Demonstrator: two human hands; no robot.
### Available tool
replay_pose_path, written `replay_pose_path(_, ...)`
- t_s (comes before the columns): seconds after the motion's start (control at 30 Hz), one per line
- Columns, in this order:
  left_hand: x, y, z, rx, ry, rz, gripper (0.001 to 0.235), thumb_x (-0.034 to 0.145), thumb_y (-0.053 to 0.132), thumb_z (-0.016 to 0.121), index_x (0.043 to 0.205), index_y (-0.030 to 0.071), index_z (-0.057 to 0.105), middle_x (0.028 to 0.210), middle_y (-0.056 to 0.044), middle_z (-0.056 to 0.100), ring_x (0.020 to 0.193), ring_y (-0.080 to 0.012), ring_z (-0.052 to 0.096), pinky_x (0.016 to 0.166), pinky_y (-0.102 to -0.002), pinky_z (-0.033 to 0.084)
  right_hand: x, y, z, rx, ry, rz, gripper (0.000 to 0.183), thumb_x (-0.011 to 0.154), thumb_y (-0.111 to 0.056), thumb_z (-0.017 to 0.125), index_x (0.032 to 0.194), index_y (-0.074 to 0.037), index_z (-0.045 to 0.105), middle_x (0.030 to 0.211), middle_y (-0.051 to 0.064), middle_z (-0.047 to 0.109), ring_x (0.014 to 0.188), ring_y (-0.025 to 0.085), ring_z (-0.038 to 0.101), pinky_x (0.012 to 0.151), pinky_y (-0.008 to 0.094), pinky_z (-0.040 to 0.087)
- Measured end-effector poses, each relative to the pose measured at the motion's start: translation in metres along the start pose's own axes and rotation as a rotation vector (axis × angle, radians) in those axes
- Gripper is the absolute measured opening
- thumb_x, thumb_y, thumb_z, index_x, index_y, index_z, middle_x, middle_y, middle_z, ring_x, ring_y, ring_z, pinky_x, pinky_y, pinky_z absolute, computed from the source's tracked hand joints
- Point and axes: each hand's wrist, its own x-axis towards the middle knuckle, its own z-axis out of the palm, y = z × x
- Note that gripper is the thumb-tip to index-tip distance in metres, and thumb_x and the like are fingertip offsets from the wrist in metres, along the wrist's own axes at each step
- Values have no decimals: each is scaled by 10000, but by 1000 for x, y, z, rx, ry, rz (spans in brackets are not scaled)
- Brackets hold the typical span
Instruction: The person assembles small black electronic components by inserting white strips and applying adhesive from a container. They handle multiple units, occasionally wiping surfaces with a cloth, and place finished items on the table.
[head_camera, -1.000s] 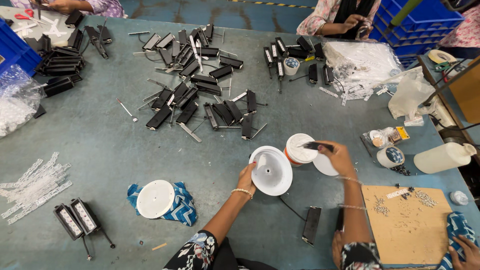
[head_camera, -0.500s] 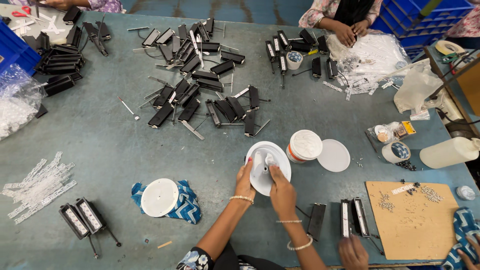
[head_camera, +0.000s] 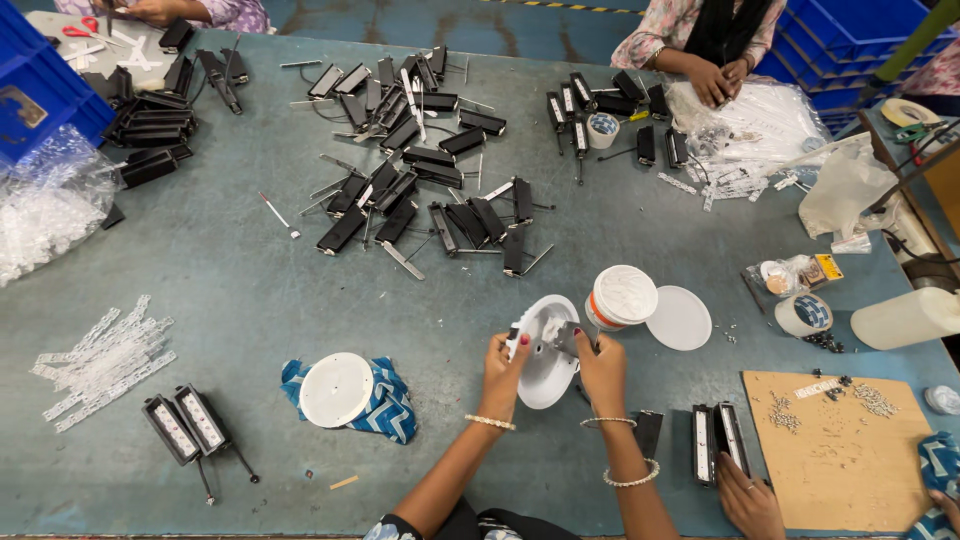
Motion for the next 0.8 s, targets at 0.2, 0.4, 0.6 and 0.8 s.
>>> replay_pose_path(0.2,-12,12,4,98,-34,-6,524,916,460,732,1172,39,552,970,-32,675,846,-53,587,718,-191,483,-6,-22,2,196,-66,-61,230,886,-162,719,962,53,750,748,41,701,658,67,579,579,307,463)
replay_pose_path(0.4,-11,22,7,119,-28,-48,487,933,422,726,1150,25,544,977,-58,696,857,-70,615,725,-211,508,-32,-72,-6,83,-163,-184,277,854,-110,722,1106,-8,770,874,101,782,762,110,684,688,290,539)
replay_pose_path(0.6,-4,29,-2,97,-4,-187,539,909,466,725,1149,17,549,992,-70,682,886,-89,624,755,-242,539,-65,-108,-9,42,-279,-417,240,882,-7,663,1109,-6,739,1058,124,771,903,214,767,794,329,589)
replay_pose_path(0.8,10,31,-16,-19,18,-339,641,853,550,739,1139,9,550,958,-80,667,892,-144,643,770,-296,569,-92,-112,-18,-189,-390,-665,350,799,67,620,1093,-68,752,1094,92,742,1047,299,685,940,404,512)
